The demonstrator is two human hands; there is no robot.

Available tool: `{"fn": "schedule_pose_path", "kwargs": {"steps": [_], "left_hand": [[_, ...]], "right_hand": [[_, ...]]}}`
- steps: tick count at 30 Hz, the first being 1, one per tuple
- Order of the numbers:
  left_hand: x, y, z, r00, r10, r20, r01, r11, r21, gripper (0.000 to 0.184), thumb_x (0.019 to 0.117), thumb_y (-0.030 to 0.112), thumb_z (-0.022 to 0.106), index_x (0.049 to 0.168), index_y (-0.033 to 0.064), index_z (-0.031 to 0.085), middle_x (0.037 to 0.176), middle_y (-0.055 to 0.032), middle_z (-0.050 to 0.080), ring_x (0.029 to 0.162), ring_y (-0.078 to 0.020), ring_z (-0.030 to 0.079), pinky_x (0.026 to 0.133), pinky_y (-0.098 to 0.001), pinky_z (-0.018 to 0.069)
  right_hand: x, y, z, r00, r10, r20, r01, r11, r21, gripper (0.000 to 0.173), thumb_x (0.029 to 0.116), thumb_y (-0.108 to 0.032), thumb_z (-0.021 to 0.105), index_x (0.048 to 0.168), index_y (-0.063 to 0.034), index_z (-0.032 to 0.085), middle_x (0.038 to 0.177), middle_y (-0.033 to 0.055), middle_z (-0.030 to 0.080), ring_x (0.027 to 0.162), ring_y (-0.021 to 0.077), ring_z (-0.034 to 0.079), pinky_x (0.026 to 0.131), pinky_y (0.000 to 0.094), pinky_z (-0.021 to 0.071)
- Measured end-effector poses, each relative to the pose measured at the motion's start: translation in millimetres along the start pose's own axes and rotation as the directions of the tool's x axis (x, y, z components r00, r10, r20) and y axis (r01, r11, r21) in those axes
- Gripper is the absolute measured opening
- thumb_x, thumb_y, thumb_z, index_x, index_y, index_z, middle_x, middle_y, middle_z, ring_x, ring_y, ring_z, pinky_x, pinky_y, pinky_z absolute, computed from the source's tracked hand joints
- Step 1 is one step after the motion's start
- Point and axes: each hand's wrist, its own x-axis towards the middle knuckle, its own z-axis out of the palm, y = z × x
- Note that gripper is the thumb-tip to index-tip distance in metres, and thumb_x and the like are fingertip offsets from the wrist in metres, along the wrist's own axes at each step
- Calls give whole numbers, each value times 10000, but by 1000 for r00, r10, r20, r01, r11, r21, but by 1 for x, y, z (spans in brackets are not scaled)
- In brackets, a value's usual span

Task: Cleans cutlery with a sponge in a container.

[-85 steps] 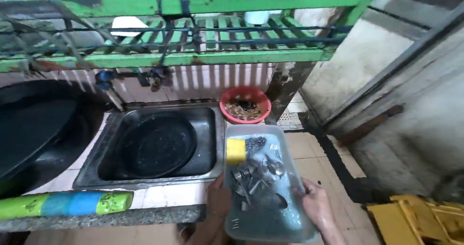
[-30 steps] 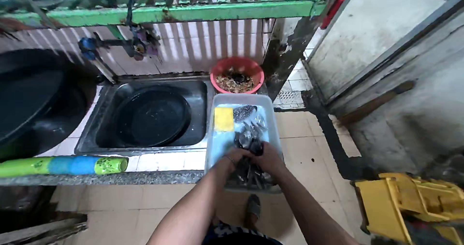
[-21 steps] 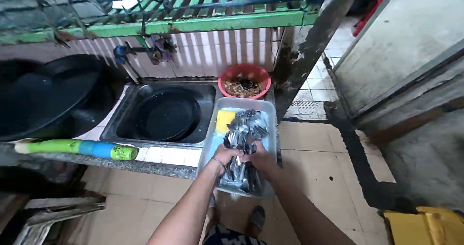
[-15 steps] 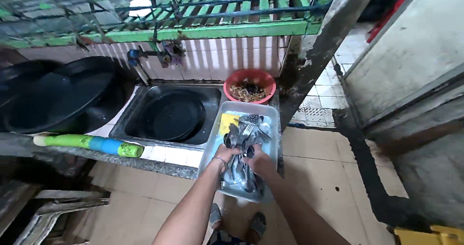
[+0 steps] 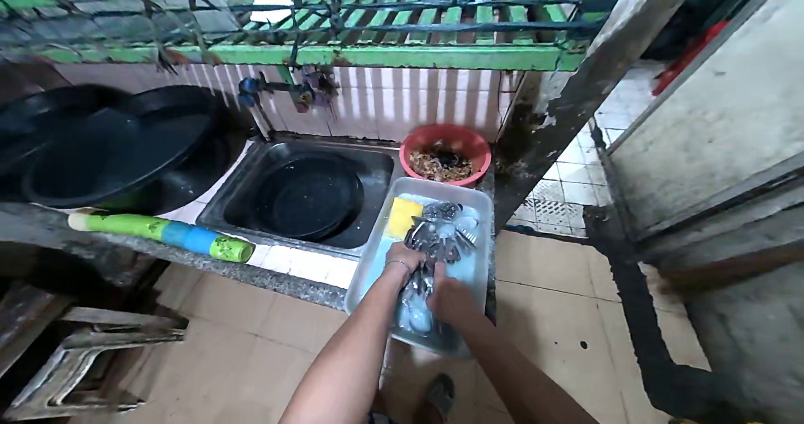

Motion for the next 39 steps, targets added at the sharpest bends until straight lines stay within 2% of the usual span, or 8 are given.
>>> {"fn": "schedule_pose_path", "kwargs": {"steps": [9, 15, 19, 25, 27, 30, 35, 39], "left_hand": [[-60, -15, -31, 973, 220, -66, -227, 872, -433, 360, 799, 22, 827, 1127, -11, 681, 984, -157, 729, 868, -238, 708, 792, -436, 597], [-74, -20, -19, 893, 450, -11, -441, 871, -217, 463, 804, 54, 839, 1232, 50, 662, 1055, -128, 728, 930, -217, 707, 843, -434, 596], [-67, -22, -3, 907, 401, 130, -401, 916, -23, 837, 717, 82, 936, 1434, 38, 506, 1248, -192, 685, 1143, -300, 677, 1021, -510, 540], [-79, -10, 0, 796, 587, -147, -601, 795, -77, 554, 799, 130, 866, 1282, -12, 634, 1132, -149, 734, 1060, -207, 706, 994, -426, 553], [-76, -6, -1, 771, 600, -213, -621, 782, -47, 493, 807, 156, 851, 1233, -14, 670, 1093, -126, 752, 1033, -169, 719, 988, -392, 567], [-61, -2, -4, 903, 413, -117, -401, 909, 113, 394, 840, 184, 832, 1161, -1, 697, 1074, -180, 741, 1046, -302, 710, 976, -540, 539], [-59, -6, 2, 920, 381, -91, -384, 923, -25, 460, 749, 166, 919, 1122, 0, 707, 1043, -151, 751, 1009, -245, 725, 962, -483, 568], [-55, -5, 5, 896, 442, 48, -438, 896, -68, 551, 795, 272, 905, 1213, 7, 664, 1113, -131, 739, 1068, -202, 708, 1013, -435, 553]], "right_hand": [[-16, 12, -19, 930, -91, -357, 207, 931, 301, 614, 929, -71, 644, 1497, 33, 436, 1432, 303, 503, 1256, 449, 573, 1020, 600, 503], [9, 4, -36, 935, -138, -327, 352, 258, 899, 513, 1089, -403, 458, 1471, -59, 463, 1389, 146, 586, 1248, 228, 593, 1050, 464, 506], [11, -10, -29, 911, -183, -370, 406, 237, 883, 322, 1064, -330, 539, 1268, -103, 639, 1105, 39, 697, 970, 117, 661, 864, 370, 564], [7, -17, -38, 822, -159, -547, 551, -22, 834, 296, 1069, -218, 466, 1257, -68, 638, 1218, 51, 697, 1114, 144, 661, 973, 368, 557], [12, -19, -53, 759, -229, -610, 623, -20, 782, 287, 1037, -136, 476, 1233, -16, 650, 1229, 106, 688, 1132, 196, 657, 986, 396, 554], [21, -14, -59, 726, -338, -599, 662, 106, 742, 320, 1080, -143, 430, 1198, 29, 673, 1200, 141, 714, 1141, 217, 674, 1025, 413, 544], [17, 3, -35, 885, -221, -410, 462, 306, 832, 471, 1114, -350, 407, 1521, -121, 471, 1402, 78, 609, 1232, 139, 602, 1039, 402, 509], [38, 9, -35, 809, -265, -524, 566, 113, 816, 531, 1111, -335, 291, 1597, -126, 344, 1515, 90, 528, 1365, 183, 529, 1141, 414, 450]]}}
